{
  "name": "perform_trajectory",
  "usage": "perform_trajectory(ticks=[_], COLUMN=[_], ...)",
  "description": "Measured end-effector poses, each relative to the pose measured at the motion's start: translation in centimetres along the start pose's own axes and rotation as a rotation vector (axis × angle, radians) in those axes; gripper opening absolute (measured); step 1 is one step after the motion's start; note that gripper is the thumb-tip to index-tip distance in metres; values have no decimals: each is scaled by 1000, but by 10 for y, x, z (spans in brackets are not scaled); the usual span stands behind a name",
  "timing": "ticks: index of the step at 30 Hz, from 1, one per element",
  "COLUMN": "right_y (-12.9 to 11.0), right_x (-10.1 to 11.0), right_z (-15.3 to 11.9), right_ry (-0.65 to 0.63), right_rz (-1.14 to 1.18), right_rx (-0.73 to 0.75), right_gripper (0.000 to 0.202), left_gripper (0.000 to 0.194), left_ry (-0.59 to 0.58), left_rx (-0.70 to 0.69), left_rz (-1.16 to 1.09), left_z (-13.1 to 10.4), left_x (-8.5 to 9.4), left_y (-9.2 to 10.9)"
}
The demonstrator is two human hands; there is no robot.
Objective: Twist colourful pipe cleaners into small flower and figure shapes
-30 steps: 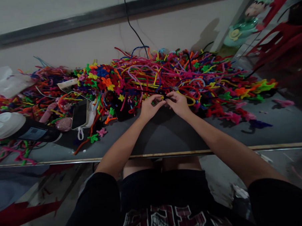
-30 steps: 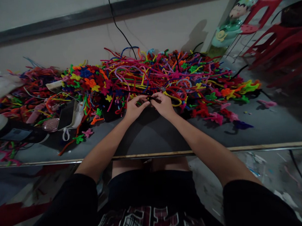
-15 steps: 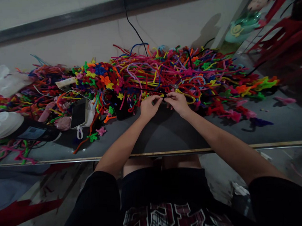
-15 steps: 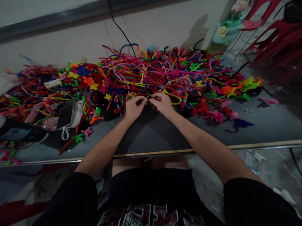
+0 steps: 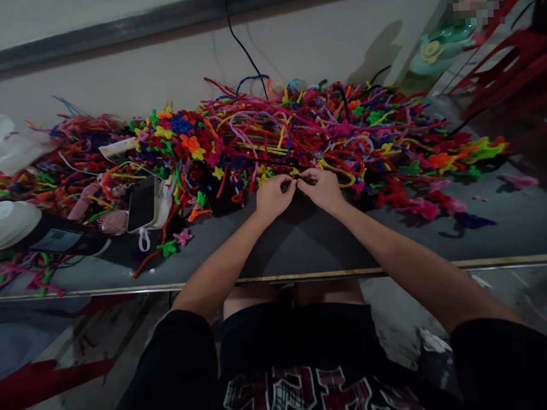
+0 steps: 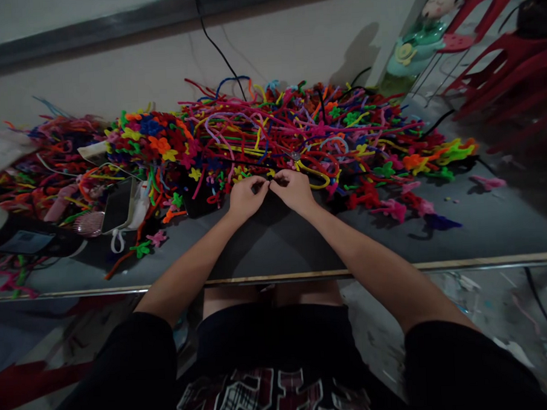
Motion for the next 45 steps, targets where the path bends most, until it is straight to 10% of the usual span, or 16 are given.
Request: perform_trajectory(ticks=[8,17,30,45], right_y=[-6,-4,8,10], right_x=[3,-1,-2,-1], right_z=[-2,-3,4,0], right_ry=[76,88,130,74], right_rz=[-16,202,401,238], right_rx=[55,-31,-281,-134], right_gripper=[16,19,17,28], left_gripper=[12,11,16,14], left_ry=[-69,-349,-61,53], left_rx=[61,489,71,76], left_rz=[-255,-816,-352,-208], left_z=[6,2,2,1], left_x=[-7,-19,-3,-3], left_y=[-5,-10,-2,-6])
Point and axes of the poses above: each hand's wrist, its own z-axis towards the middle knuckle, its own x-axis out of the back of the hand, y = z × x, the point moved 4 cm from there along z, towards the middle knuckle, and after that the axes turned 14 degrees about x, right-handed, at the moved point
